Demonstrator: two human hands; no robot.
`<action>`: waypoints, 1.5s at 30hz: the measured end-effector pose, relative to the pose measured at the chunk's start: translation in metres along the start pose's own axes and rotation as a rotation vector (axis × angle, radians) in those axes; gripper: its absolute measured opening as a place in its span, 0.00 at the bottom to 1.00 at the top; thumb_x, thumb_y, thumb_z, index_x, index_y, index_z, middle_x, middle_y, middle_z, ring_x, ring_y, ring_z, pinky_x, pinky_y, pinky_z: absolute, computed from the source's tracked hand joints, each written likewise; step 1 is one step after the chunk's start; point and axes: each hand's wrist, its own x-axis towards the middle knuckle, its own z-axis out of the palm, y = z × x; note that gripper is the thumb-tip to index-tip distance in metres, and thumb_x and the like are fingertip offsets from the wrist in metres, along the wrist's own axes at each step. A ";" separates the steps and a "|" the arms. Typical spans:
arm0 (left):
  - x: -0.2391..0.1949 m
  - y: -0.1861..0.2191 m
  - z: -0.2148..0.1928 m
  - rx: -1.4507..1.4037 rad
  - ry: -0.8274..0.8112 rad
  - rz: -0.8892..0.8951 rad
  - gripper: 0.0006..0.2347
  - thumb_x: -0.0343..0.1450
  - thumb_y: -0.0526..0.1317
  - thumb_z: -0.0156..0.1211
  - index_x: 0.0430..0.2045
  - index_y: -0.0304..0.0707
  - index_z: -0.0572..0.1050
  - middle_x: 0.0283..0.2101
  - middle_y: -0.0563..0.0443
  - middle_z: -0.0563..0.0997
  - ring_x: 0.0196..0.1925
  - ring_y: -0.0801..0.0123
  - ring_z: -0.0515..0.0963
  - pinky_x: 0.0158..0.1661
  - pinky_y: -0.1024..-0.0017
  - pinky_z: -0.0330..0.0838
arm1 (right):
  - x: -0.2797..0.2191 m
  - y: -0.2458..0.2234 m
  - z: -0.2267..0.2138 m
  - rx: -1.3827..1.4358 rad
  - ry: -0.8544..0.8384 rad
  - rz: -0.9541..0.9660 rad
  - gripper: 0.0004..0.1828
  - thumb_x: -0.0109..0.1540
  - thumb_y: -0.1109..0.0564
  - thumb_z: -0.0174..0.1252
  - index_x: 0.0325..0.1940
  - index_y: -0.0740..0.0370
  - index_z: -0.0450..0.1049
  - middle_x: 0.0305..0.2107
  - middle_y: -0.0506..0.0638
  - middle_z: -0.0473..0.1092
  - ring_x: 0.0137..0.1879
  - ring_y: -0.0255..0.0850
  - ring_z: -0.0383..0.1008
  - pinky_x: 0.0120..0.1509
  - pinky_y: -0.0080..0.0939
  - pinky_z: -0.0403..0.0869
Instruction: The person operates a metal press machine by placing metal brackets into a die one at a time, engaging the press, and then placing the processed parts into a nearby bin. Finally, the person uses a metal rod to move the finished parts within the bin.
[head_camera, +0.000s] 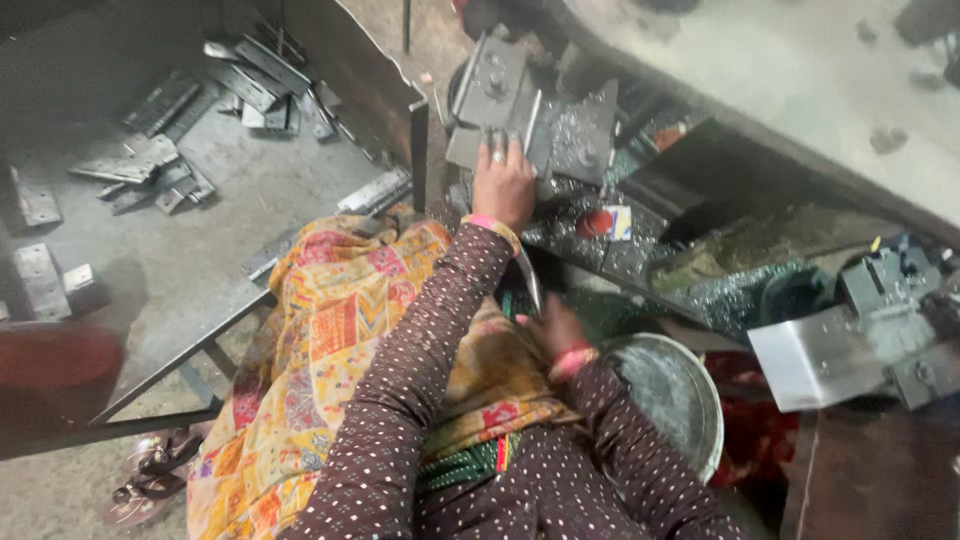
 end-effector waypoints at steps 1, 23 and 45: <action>0.000 0.000 -0.002 -0.003 -0.001 0.014 0.15 0.71 0.37 0.52 0.47 0.26 0.79 0.58 0.34 0.76 0.67 0.45 0.70 0.69 0.48 0.54 | 0.013 -0.005 -0.012 -0.072 -0.019 -0.009 0.39 0.55 0.31 0.67 0.51 0.65 0.67 0.37 0.69 0.76 0.46 0.68 0.77 0.47 0.63 0.74; 0.051 -0.014 0.035 -0.166 -0.103 0.013 0.15 0.73 0.39 0.48 0.45 0.33 0.81 0.63 0.39 0.73 0.68 0.50 0.68 0.69 0.42 0.47 | 0.044 -0.003 -0.056 -0.130 -0.019 -0.091 0.39 0.51 0.28 0.69 0.43 0.66 0.73 0.35 0.67 0.77 0.43 0.65 0.79 0.46 0.60 0.76; -0.062 0.000 -0.048 -0.110 0.153 0.098 0.15 0.69 0.41 0.54 0.46 0.36 0.78 0.54 0.41 0.75 0.67 0.51 0.69 0.65 0.43 0.51 | 0.023 -0.028 -0.064 -0.226 0.056 -0.107 0.41 0.51 0.22 0.65 0.40 0.63 0.74 0.33 0.65 0.77 0.42 0.64 0.78 0.46 0.60 0.75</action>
